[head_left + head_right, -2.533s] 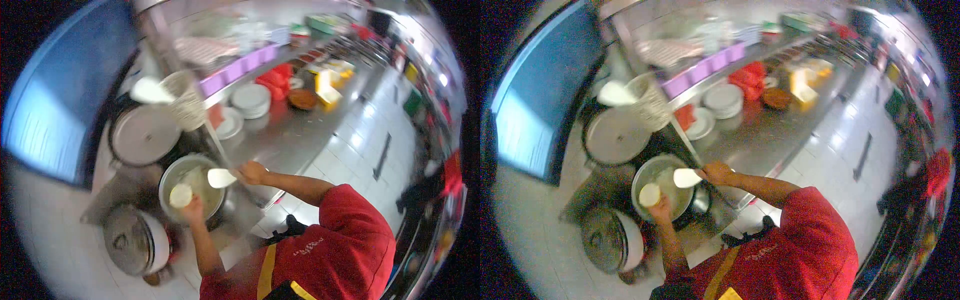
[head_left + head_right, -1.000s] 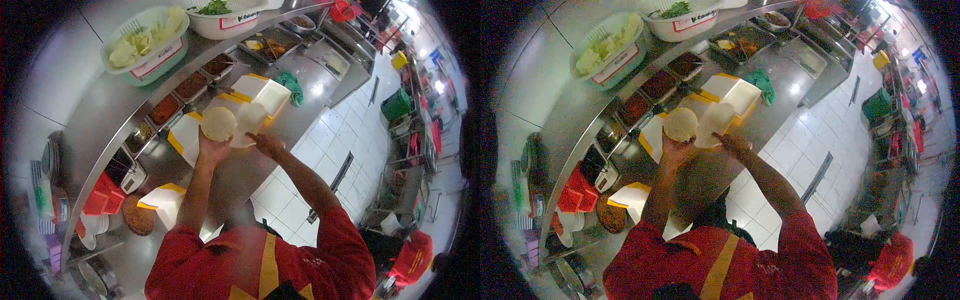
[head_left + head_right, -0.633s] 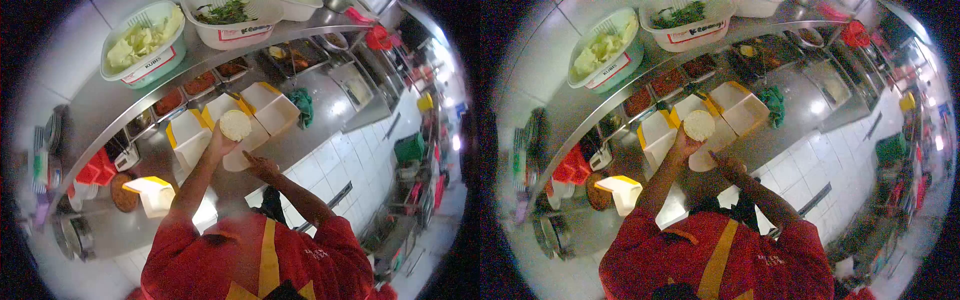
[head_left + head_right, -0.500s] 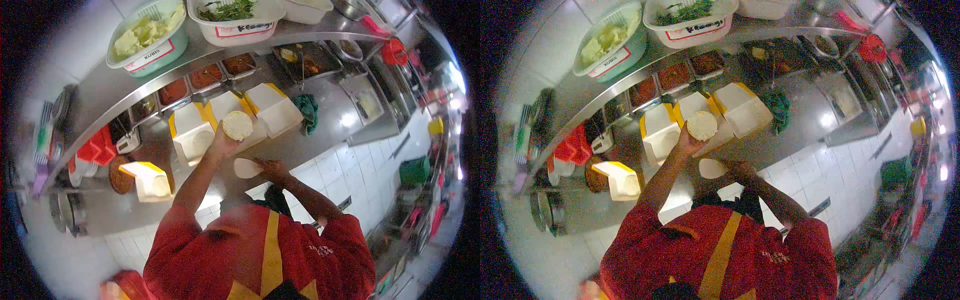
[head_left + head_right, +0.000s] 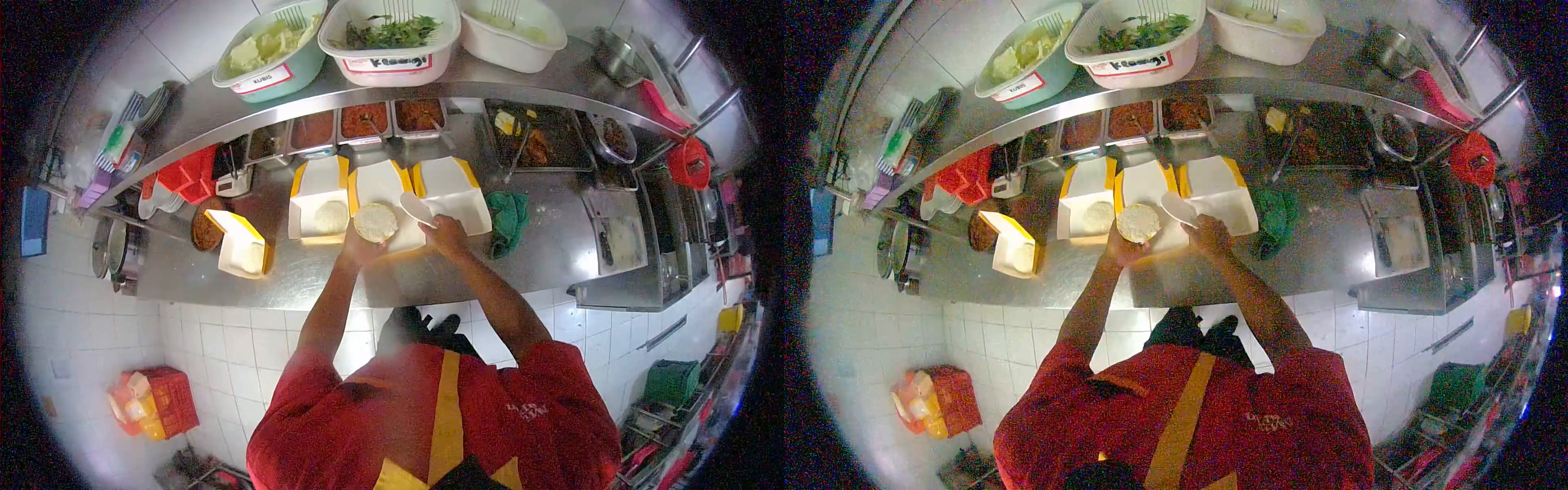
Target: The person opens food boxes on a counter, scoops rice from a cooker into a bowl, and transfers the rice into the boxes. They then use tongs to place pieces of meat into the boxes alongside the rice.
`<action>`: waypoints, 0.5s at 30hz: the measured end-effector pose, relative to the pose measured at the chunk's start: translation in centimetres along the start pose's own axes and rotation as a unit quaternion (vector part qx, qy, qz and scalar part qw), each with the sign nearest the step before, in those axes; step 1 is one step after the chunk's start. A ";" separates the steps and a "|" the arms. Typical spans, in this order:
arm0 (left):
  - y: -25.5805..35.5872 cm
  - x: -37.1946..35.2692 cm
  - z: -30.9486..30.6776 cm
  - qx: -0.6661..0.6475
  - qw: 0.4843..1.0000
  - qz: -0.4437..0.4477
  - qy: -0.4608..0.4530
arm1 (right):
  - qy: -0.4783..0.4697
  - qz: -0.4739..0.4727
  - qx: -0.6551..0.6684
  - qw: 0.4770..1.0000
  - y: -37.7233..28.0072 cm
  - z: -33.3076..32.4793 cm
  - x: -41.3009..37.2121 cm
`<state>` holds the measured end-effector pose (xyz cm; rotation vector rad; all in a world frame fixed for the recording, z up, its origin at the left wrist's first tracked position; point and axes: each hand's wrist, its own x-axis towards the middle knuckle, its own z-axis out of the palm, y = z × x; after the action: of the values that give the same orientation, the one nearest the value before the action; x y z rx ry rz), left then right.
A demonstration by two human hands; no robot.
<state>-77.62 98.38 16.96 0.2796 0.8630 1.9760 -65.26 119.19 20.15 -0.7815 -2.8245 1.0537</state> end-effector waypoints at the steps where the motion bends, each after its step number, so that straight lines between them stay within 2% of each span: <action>1: 0.4 -0.4 0.5 -0.212 0.973 -0.069 -0.060 | 0.007 -0.032 -0.002 0.999 0.8 0.9 0.5; 5: 1.0 -0.5 1.6 -0.207 0.977 -0.055 0.010 | 0.001 -0.094 -0.015 0.995 1.5 1.8 2.1; 6: 1.1 -0.4 2.2 -0.183 0.978 -0.019 0.101 | -0.002 -0.095 -0.016 0.995 1.6 1.9 2.1; 7: 1.2 -0.3 2.6 -0.158 0.969 0.016 0.189 | -0.016 -0.042 -0.001 0.999 1.6 1.6 2.2; 8: 1.5 -0.2 2.3 -0.158 0.969 0.018 0.187 | -0.027 0.012 0.014 0.999 1.4 1.2 2.4; 9: 1.8 -0.3 1.9 0.001 0.974 0.037 0.225 | -0.024 0.011 0.014 1.000 1.4 0.9 2.4; 10: 1.6 -0.4 1.3 0.161 0.951 0.054 0.257 | 0.013 -0.012 0.061 0.998 1.9 0.9 2.1; 11: 0.7 -0.4 1.5 0.443 0.837 0.158 0.278 | 0.050 -0.034 0.107 0.992 2.0 0.9 1.7; 12: -0.8 0.1 2.1 0.607 0.721 0.121 0.310 | 0.051 -0.030 0.109 0.992 2.2 0.7 1.6; 13: -3.1 1.0 1.4 0.739 0.607 0.147 0.255 | 0.021 -0.007 0.099 0.995 1.9 0.0 1.3; 14: -5.4 1.7 0.2 0.844 0.471 0.169 0.191 | -0.010 0.014 0.089 0.996 1.6 -0.3 1.1; 15: -6.9 1.8 0.4 0.845 0.472 0.167 0.188 | -0.011 0.017 0.090 0.996 1.8 0.0 0.8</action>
<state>-73.79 102.20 12.36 1.1701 3.0234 0.6010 -65.13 120.70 18.94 -0.8063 -2.6927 1.3073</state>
